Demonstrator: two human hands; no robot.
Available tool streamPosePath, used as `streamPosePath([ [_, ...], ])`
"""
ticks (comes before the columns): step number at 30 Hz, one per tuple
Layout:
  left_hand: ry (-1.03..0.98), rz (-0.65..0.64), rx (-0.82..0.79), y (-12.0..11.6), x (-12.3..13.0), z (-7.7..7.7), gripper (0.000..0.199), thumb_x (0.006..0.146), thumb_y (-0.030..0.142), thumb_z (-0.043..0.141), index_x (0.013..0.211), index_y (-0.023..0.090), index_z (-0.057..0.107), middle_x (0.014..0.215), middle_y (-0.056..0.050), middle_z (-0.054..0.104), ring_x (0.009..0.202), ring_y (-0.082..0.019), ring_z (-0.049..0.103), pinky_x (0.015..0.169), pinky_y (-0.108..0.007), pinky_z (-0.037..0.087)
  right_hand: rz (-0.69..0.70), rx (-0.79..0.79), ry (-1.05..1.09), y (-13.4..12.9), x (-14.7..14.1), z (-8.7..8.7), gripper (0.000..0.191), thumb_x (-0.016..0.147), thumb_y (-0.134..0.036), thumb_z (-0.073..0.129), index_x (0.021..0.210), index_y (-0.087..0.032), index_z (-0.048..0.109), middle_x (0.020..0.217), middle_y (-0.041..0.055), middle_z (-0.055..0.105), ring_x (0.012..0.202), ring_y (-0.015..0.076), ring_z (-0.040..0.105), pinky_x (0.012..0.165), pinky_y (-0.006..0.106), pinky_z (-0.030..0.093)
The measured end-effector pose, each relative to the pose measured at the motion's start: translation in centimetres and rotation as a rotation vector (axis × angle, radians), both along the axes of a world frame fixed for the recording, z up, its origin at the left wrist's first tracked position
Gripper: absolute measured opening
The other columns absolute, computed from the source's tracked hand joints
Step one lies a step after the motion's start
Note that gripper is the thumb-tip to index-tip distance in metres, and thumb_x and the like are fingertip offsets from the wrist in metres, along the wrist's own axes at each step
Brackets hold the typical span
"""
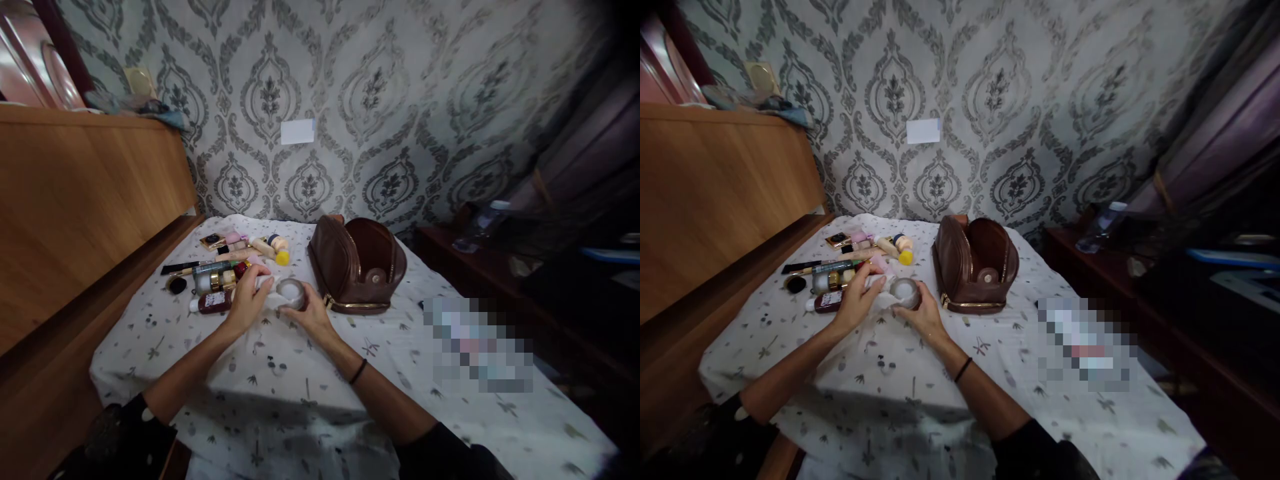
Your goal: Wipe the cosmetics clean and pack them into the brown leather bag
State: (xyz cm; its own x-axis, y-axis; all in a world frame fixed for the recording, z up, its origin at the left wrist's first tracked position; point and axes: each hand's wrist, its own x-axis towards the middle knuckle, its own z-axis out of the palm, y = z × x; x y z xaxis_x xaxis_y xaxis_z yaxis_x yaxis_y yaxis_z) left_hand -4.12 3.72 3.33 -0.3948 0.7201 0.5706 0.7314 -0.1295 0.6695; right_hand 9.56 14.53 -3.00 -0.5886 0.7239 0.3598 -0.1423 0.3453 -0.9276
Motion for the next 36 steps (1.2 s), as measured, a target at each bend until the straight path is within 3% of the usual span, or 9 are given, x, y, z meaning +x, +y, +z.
streamPosePath([
  [3, 0.107, -0.043, 0.104, 0.7, 1.9, -0.6, 0.016, 0.096, 0.029, 0.047, 0.102, 0.02, 0.058, 0.103, -0.007, 0.06, 0.101, -0.021, 0.058, 0.091, -0.034, 0.049, 0.014, 0.075, -0.037, -0.4, 0.2, 0.1, 0.058, 0.06, -0.028, 0.076, 0.114, -0.017, 0.059, 0.107, 0.0063, 0.069, 0.101, 0.0244, 0.063, 0.093, 0.037, 0.051],
  [8, 0.47, -0.298, 0.055, 1.0, 3.4, -2.8, 0.034, 0.098, 0.029, 0.043, 0.128, 0.019, 0.057, 0.124, -0.013, 0.063, 0.12, -0.025, 0.056, 0.106, -0.047, 0.042, 0.038, 0.164, -0.042, -0.5, 0.3, -0.6, 0.04, 0.064, -0.024, 0.063, 0.103, -0.017, 0.061, 0.101, 0.0062, 0.07, 0.09, 0.023, 0.065, 0.082, 0.035, 0.054],
  [10, 0.548, -0.325, 0.037, 1.3, 3.3, -3.5, 0.038, 0.099, 0.028, 0.042, 0.134, 0.019, 0.054, 0.132, -0.014, 0.061, 0.127, -0.026, 0.053, 0.111, -0.051, 0.039, 0.032, 0.184, -0.053, -0.5, 0.3, -0.9, 0.034, 0.065, -0.025, 0.062, 0.097, -0.018, 0.061, 0.096, 0.0064, 0.07, 0.085, 0.0225, 0.065, 0.077, 0.034, 0.055],
  [18, 0.256, -0.264, -0.055, 2.6, 2.7, -2.6, 0.038, 0.101, 0.028, 0.035, 0.125, 0.019, 0.063, 0.129, -0.011, 0.065, 0.124, -0.023, 0.057, 0.11, -0.044, 0.045, 0.08, 0.16, -0.091, -0.7, 0.5, -0.5, 0.043, 0.064, -0.032, 0.072, 0.102, -0.016, 0.06, 0.096, 0.003, 0.068, 0.088, 0.0208, 0.061, 0.081, 0.032, 0.051],
  [23, 0.08, -0.217, -0.056, 2.4, 2.2, -2.3, 0.041, 0.102, 0.029, 0.031, 0.122, 0.015, 0.064, 0.122, -0.011, 0.068, 0.118, -0.021, 0.061, 0.105, -0.039, 0.047, 0.051, 0.097, -0.123, -0.6, 0.4, -0.4, 0.05, 0.056, -0.037, 0.082, 0.097, -0.016, 0.061, 0.085, -0.0011, 0.065, 0.079, 0.018, 0.058, 0.071, 0.027, 0.05],
  [30, 0.26, -0.119, -0.183, 1.6, 1.9, -2.8, 0.045, 0.099, 0.038, 0.041, 0.138, 0.02, 0.051, 0.13, -0.011, 0.062, 0.121, -0.025, 0.058, 0.103, -0.041, 0.047, 0.028, 0.048, -0.069, -0.1, 0.5, -0.7, 0.066, 0.057, -0.03, 0.08, 0.118, -0.015, 0.061, 0.112, 0.0073, 0.069, 0.104, 0.0244, 0.062, 0.095, 0.036, 0.049],
  [36, 0.413, -0.095, -0.226, 0.8, 1.6, -3.8, 0.057, 0.093, 0.047, 0.053, 0.143, 0.02, 0.045, 0.138, -0.013, 0.058, 0.124, -0.029, 0.059, 0.099, -0.041, 0.051, -0.019, 0.109, -0.066, 0.2, 0.6, -1.0, 0.061, 0.063, -0.03, 0.076, 0.121, -0.015, 0.062, 0.119, 0.0109, 0.069, 0.109, 0.0267, 0.064, 0.1, 0.04, 0.048],
])
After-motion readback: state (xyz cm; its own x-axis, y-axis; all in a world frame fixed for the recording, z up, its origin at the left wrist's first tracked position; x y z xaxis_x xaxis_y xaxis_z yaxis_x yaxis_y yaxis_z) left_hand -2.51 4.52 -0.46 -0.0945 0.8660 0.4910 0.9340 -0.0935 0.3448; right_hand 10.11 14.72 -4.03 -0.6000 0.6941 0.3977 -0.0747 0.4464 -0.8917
